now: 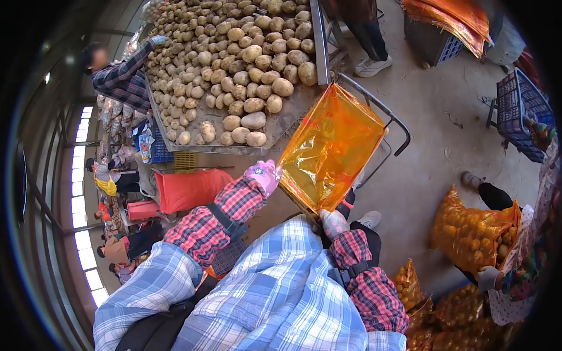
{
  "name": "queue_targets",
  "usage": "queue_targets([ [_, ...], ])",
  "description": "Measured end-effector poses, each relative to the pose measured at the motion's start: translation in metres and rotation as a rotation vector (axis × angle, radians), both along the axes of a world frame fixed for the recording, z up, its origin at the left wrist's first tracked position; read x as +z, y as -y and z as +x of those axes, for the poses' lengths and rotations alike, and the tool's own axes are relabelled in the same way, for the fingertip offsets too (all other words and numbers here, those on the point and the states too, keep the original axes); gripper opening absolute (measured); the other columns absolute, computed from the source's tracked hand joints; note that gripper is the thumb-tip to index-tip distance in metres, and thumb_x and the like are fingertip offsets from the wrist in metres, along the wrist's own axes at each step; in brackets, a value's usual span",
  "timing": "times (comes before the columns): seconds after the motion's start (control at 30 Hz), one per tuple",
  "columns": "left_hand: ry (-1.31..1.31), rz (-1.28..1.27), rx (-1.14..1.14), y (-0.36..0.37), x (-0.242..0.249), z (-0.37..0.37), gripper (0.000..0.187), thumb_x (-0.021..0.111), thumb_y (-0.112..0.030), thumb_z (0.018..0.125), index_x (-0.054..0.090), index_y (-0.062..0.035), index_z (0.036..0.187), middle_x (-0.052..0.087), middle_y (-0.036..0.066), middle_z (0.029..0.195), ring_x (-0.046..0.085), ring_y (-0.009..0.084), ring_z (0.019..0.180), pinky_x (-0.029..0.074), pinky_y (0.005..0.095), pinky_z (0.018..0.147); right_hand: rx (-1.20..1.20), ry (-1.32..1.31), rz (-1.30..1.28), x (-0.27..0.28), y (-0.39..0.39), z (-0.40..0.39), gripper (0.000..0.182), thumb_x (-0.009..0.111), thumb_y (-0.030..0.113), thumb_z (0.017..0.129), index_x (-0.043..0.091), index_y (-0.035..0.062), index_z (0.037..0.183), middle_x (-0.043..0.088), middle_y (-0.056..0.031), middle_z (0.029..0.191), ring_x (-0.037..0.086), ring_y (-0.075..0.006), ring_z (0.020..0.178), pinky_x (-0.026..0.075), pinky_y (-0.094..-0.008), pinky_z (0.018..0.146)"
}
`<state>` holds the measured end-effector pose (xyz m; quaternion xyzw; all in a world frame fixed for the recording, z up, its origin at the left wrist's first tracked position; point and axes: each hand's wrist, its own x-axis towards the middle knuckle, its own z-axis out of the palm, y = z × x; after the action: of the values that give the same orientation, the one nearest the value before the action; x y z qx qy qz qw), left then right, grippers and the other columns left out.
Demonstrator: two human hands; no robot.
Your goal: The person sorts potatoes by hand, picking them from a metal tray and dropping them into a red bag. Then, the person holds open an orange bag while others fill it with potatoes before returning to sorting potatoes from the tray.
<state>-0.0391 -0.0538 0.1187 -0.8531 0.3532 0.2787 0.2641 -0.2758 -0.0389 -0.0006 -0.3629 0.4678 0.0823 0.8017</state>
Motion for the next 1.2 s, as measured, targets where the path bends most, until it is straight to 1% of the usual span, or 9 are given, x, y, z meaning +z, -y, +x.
queue_targets([
  [0.3,-0.036,-0.2,0.224,-0.026,-0.032,0.013,0.041,0.042,-0.034,0.102,0.055,-0.0021,0.124,0.066,0.026,0.117,0.062,0.0413,0.113,0.047,0.0478,0.099,-0.068,0.055,0.105,-0.004,-0.008,-0.012,0.043,0.045,0.033,0.098,0.066,-0.002,0.112,0.071,-0.0146,0.092,0.068,-0.0215,0.073,0.051,-0.0359,0.072],
  [0.5,-0.176,-0.447,0.421,-0.037,-0.051,0.019,0.035,0.055,-0.02,0.097,0.062,-0.0007,0.125,0.07,0.019,0.113,0.066,0.0303,0.11,0.048,0.0413,0.097,0.034,-0.017,-0.287,-0.091,-0.037,-0.011,0.052,0.043,0.041,0.097,0.065,-0.0011,0.118,0.071,-0.0184,0.097,0.068,-0.0253,0.092,0.048,-0.0385,0.086],
  [0.57,-0.206,-0.453,0.38,-0.036,-0.06,0.016,0.038,0.057,-0.018,0.097,0.059,0.0011,0.13,0.07,0.017,0.111,0.068,0.027,0.105,0.056,0.0409,0.086,0.079,-0.066,-0.059,-0.024,0.001,-0.025,0.038,0.051,0.027,0.096,0.064,-0.002,0.117,0.07,-0.0146,0.089,0.068,-0.0248,0.071,0.055,-0.0361,0.071],
  [0.63,-0.566,-0.676,1.043,-0.022,-0.044,-0.005,0.039,0.059,-0.018,0.097,0.057,0.0021,0.13,0.068,0.018,0.113,0.069,0.0285,0.1,0.062,0.039,0.07,-0.046,-0.071,-0.013,-0.004,0.006,-0.034,0.036,0.053,0.022,0.094,0.063,-0.0015,0.12,0.07,-0.0141,0.088,0.067,-0.0255,0.065,0.056,-0.0358,0.072],
  [0.7,-0.604,-0.651,1.039,-0.014,-0.045,-0.001,0.037,0.06,-0.019,0.096,0.058,0.0014,0.127,0.065,0.018,0.115,0.071,0.0292,0.09,0.063,0.0355,0.057,-0.323,-0.015,0.172,0.0,0.007,-0.038,0.036,0.056,0.017,0.092,0.061,-0.0018,0.123,0.07,-0.0136,0.093,0.068,-0.0252,0.072,0.056,-0.035,0.074],
  [0.83,-0.546,-0.377,0.925,-0.016,-0.083,0.014,0.027,0.061,-0.02,0.096,0.061,-0.0002,0.115,0.067,0.014,0.098,0.07,0.0254,0.07,0.061,0.0341,0.053,-0.251,-0.022,0.129,-0.007,0.005,-0.05,0.041,0.06,0.018,0.089,0.06,-0.002,0.125,0.068,-0.0113,0.107,0.066,-0.0206,0.092,0.052,-0.0322,0.081],
  [0.87,-0.635,-0.35,0.629,-0.033,-0.12,0.039,0.026,0.061,-0.02,0.096,0.061,-0.001,0.114,0.067,0.013,0.094,0.069,0.0246,0.067,0.061,0.034,0.053,-0.193,-0.041,0.022,-0.03,-0.003,-0.053,0.042,0.061,0.021,0.09,0.061,-0.0015,0.125,0.068,-0.0102,0.107,0.065,-0.0194,0.093,0.05,-0.0318,0.082],
  [1.17,-0.578,-0.372,0.9,-0.023,-0.093,0.029,0.029,0.06,-0.023,0.096,0.06,-0.0006,0.114,0.067,0.015,0.09,0.067,0.0258,0.062,0.056,0.0349,0.048,-0.013,-0.189,0.102,0.007,0.011,-0.048,0.033,0.066,0.023,0.09,0.068,-0.0003,0.114,0.07,-0.0108,0.102,0.065,-0.0225,0.087,0.05,-0.0338,0.076],
  [1.2,-0.573,-0.382,0.909,-0.023,-0.093,0.03,0.029,0.06,-0.024,0.096,0.06,-0.0006,0.114,0.067,0.015,0.09,0.067,0.0259,0.062,0.056,0.0349,0.047,0.209,-0.02,-0.16,-0.04,-0.005,-0.049,0.032,0.067,0.02,0.089,0.068,-0.0009,0.113,0.07,-0.0113,0.101,0.065,-0.0227,0.085,0.05,-0.0335,0.074],
])
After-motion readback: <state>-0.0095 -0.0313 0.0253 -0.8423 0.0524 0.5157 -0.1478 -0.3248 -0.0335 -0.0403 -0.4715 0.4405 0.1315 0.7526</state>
